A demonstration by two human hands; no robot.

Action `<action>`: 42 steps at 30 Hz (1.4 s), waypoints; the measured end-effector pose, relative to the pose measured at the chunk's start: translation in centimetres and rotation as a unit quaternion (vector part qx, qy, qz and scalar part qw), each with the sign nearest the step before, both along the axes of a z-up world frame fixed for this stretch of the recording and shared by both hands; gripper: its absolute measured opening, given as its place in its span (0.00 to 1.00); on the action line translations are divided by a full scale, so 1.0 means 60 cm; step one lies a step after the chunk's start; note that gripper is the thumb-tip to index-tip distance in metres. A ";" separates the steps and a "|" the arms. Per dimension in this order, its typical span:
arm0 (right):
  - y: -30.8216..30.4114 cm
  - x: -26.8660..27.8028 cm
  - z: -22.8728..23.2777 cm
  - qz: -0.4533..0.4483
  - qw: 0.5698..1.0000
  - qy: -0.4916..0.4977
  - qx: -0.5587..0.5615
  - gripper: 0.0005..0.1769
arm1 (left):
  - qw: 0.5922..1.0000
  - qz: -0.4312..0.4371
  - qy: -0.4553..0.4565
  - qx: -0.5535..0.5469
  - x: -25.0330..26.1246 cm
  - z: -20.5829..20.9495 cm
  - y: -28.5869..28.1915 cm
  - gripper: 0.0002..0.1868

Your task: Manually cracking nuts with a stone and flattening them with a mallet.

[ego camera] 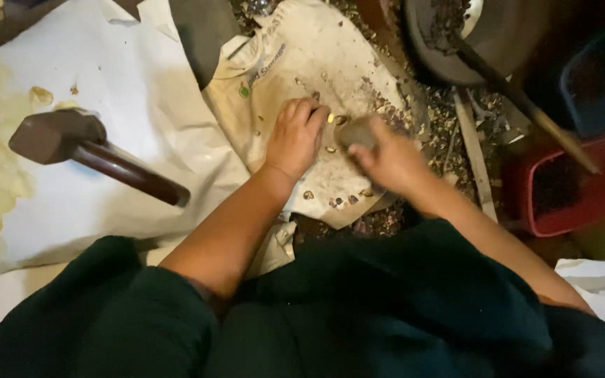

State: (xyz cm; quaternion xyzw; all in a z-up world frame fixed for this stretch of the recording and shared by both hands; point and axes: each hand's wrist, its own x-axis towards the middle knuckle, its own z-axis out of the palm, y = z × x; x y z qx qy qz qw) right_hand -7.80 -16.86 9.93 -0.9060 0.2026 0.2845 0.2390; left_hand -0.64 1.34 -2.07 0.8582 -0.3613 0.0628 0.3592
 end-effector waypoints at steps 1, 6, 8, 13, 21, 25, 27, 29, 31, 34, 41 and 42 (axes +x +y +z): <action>-0.009 -0.004 -0.024 -0.001 1.000 -0.002 -0.002 0.33 | 1.000 -0.001 -0.002 -0.002 0.004 -0.002 -0.003 0.14; -0.045 -0.024 -0.103 0.022 0.974 -0.184 0.130 0.30 | 1.000 0.005 0.023 -0.020 0.002 0.004 0.001 0.18; -0.023 -0.024 -0.083 0.011 0.982 -0.156 0.108 0.30 | 0.999 0.016 0.033 -0.035 0.002 -0.008 -0.004 0.15; -0.006 -0.039 -0.074 0.080 0.990 -0.119 0.008 0.26 | 0.996 0.047 0.055 -0.055 0.009 -0.016 -0.018 0.09; -0.044 0.000 -0.081 0.063 0.968 -0.236 -0.056 0.30 | 0.995 0.077 0.064 -0.027 0.014 0.027 -0.020 0.12; 0.012 0.018 -0.049 0.083 0.919 -0.384 0.020 0.29 | 0.996 0.082 0.042 0.005 -0.013 0.027 0.015 0.24; 0.023 0.043 -0.041 0.128 0.982 -0.136 -0.034 0.28 | 0.995 0.074 0.060 0.008 -0.004 0.017 0.017 0.17; 0.016 0.043 -0.042 0.114 0.980 -0.161 -0.028 0.29 | 0.996 0.071 0.055 -0.001 0.001 0.014 0.014 0.18; 0.007 0.038 -0.056 0.104 0.980 -0.172 -0.014 0.31 | 0.995 0.073 0.064 -0.004 -0.007 0.013 0.021 0.19; -0.022 0.044 -0.086 0.011 0.990 -0.143 0.012 0.32 | 0.996 0.062 0.059 -0.003 0.002 0.023 0.018 0.19; 0.000 0.042 -0.045 0.133 0.977 -0.147 -0.083 0.32 | 0.996 0.072 0.049 -0.023 0.014 0.010 -0.006 0.12; 0.008 0.037 -0.044 0.209 0.956 -0.178 -0.107 0.28 | 0.996 0.077 0.040 -0.030 0.018 -0.002 -0.005 0.12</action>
